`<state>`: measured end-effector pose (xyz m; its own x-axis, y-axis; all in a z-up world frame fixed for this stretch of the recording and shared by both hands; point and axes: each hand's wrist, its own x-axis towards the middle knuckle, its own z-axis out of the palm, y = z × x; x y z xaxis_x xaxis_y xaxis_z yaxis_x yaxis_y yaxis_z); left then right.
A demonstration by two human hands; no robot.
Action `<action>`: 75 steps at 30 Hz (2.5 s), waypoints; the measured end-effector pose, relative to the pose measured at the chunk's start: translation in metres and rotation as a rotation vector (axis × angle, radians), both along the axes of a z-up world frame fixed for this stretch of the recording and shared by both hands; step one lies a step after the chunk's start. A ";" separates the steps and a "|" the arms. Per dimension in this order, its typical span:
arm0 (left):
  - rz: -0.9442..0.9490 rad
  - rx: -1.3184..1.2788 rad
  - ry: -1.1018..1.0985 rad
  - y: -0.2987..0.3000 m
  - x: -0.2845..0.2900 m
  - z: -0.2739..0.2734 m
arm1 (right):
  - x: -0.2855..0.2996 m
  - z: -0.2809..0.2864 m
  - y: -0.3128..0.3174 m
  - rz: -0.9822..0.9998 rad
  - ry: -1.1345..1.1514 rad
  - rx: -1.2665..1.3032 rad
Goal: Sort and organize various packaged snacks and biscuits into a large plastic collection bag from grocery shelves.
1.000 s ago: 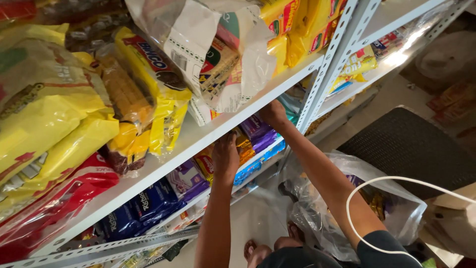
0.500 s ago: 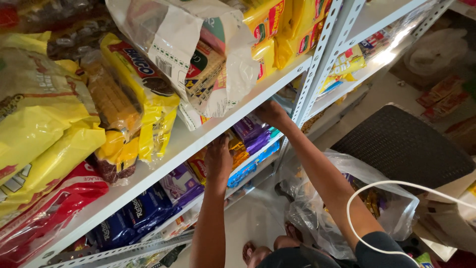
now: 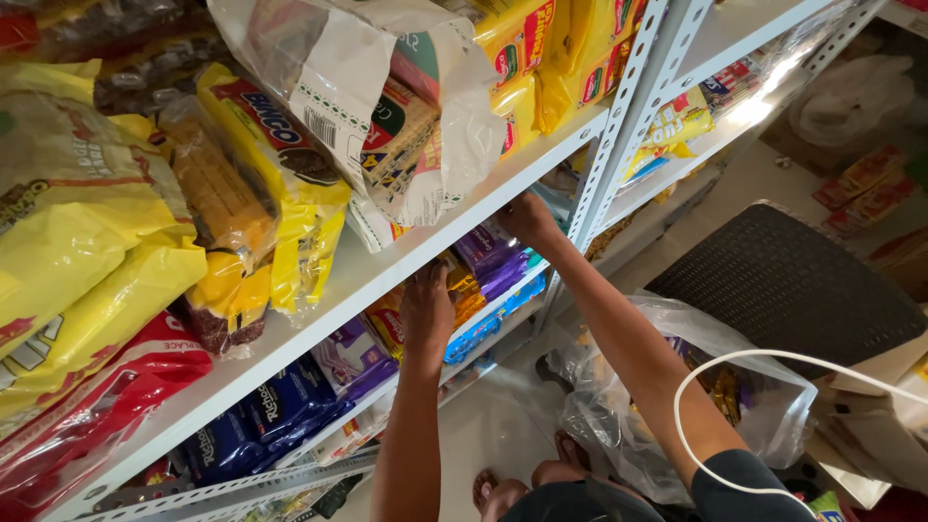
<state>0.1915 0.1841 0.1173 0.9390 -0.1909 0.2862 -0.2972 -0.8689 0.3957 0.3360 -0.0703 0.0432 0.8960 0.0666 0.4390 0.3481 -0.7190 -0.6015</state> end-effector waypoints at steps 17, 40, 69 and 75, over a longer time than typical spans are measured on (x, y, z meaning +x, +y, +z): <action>-0.067 0.023 -0.022 0.007 0.006 0.008 | -0.122 0.041 -0.006 -0.154 0.027 0.389; -0.577 -0.502 0.600 -0.158 -0.193 -0.125 | -0.459 -0.379 -0.145 -0.721 0.711 0.412; -0.576 -0.428 0.682 -0.180 -0.219 -0.128 | -0.331 -0.382 -0.214 -0.874 0.646 0.289; -0.400 -0.320 0.946 -0.187 -0.215 -0.109 | -0.329 -0.388 -0.214 -0.845 0.563 0.260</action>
